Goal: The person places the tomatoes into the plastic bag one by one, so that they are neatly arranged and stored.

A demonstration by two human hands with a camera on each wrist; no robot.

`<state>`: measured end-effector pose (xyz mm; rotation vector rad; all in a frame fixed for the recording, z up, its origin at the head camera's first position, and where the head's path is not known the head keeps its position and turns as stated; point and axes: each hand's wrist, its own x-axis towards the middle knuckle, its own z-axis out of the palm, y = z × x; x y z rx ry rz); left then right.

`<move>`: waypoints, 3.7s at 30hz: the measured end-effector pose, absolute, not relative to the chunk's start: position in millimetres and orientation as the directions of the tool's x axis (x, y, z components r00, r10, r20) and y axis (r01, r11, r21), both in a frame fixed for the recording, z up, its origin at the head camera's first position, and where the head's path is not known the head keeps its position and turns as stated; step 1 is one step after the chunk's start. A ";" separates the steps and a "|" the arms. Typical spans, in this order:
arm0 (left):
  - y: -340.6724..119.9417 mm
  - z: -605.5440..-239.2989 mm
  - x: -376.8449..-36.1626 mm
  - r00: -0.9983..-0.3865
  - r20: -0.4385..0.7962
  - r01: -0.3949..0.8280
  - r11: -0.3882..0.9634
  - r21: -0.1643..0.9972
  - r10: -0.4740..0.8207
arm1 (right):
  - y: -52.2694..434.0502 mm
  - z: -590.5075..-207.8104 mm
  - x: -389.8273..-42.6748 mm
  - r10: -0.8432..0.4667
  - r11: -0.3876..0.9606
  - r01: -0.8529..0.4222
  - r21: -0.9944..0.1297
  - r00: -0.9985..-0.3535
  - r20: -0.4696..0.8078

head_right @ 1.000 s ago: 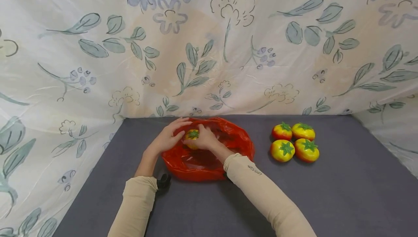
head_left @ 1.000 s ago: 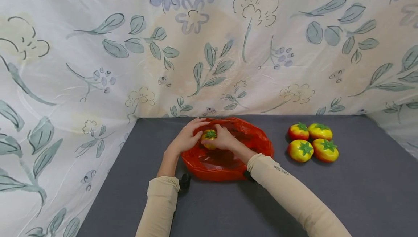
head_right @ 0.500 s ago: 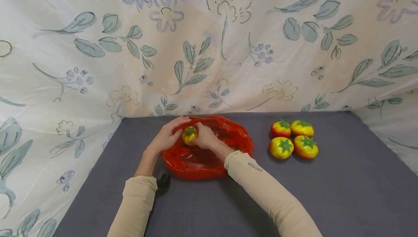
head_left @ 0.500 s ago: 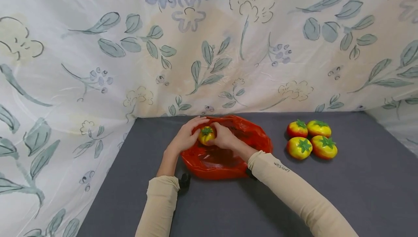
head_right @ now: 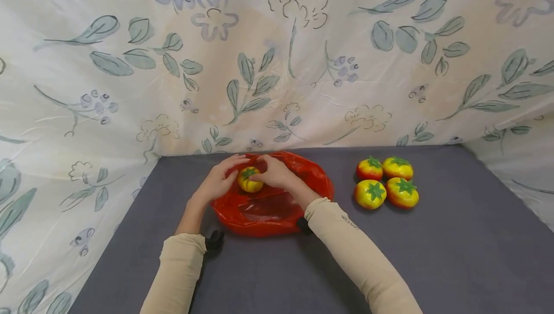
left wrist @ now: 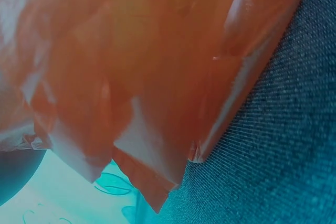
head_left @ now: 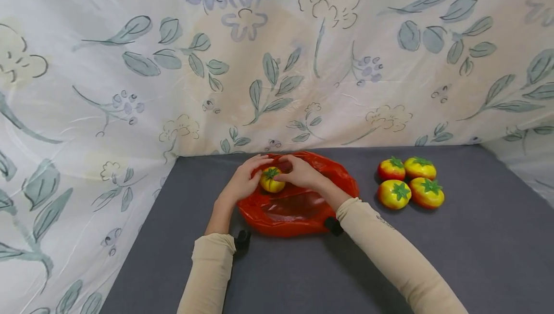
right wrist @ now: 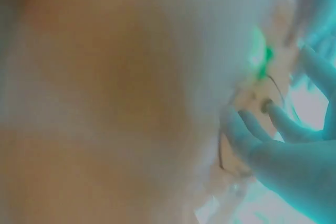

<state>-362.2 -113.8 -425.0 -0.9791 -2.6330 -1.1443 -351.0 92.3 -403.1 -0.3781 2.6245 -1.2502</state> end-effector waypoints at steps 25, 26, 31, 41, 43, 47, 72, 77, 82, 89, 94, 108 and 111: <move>-117.1 -428.2 -360.8 -0.793 0.339 0.596 0.527 0.606 0.507 | 215.4 -348.9 -316.3 -0.068 0.014 -0.180 -0.984 -0.982 0.178; -117.1 -428.2 -360.8 -0.792 0.341 0.597 0.527 0.605 0.506 | 219.8 -348.4 -315.4 -0.055 -0.001 -0.179 -0.984 -0.982 0.179; -116.6 -429.2 -360.8 -0.791 0.341 0.598 0.526 0.605 0.508 | 238.7 -347.7 -310.2 0.040 -0.095 -0.155 -0.983 -0.988 0.152; -114.0 -431.0 -364.0 -0.791 0.343 0.600 0.531 0.599 0.507 | 289.0 -366.2 -325.0 0.146 -0.104 -0.228 -0.968 -0.966 0.212; -113.3 -430.7 -364.1 -0.791 0.339 0.599 0.532 0.599 0.509 | 297.9 -366.5 -324.7 0.160 -0.145 -0.234 -0.961 -0.964 0.210; -112.7 -430.9 -364.5 -0.793 0.334 0.596 0.533 0.601 0.510 | 303.5 -356.6 -311.6 0.180 -0.236 -0.218 -0.947 -0.967 0.178; -110.1 -430.9 -361.7 -0.806 0.318 0.578 0.549 0.604 0.499 | 460.0 -460.9 -377.7 0.349 -0.521 -0.240 -0.819 -0.936 0.052; -110.5 -430.4 -362.0 -0.803 0.322 0.583 0.547 0.601 0.502 | 465.1 -456.7 -371.8 0.400 -0.586 -0.223 -0.779 -0.916 -0.038; -111.0 -431.0 -362.3 -0.799 0.325 0.589 0.546 0.596 0.506 | 488.6 -486.5 -381.3 0.459 -0.547 -0.245 -0.800 -0.887 -0.042; -110.6 -431.1 -361.0 -0.805 0.315 0.579 0.547 0.605 0.504 | 495.8 -498.1 -370.2 0.469 -0.526 -0.174 -0.832 -0.876 -0.113; -110.5 -430.8 -359.7 -0.810 0.303 0.570 0.550 0.611 0.503 | 488.0 -494.9 -356.6 0.471 -0.544 -0.108 -0.832 -0.860 -0.197; -110.9 -430.7 -362.0 -0.808 0.307 0.574 0.556 0.601 0.503 | 430.3 -441.2 -313.8 0.369 -0.583 0.110 -0.805 -0.847 -0.383; -111.0 -430.4 -361.5 -0.809 0.310 0.574 0.555 0.602 0.500 | 422.8 -439.4 -313.5 0.346 -0.496 0.184 -0.849 -0.855 -0.387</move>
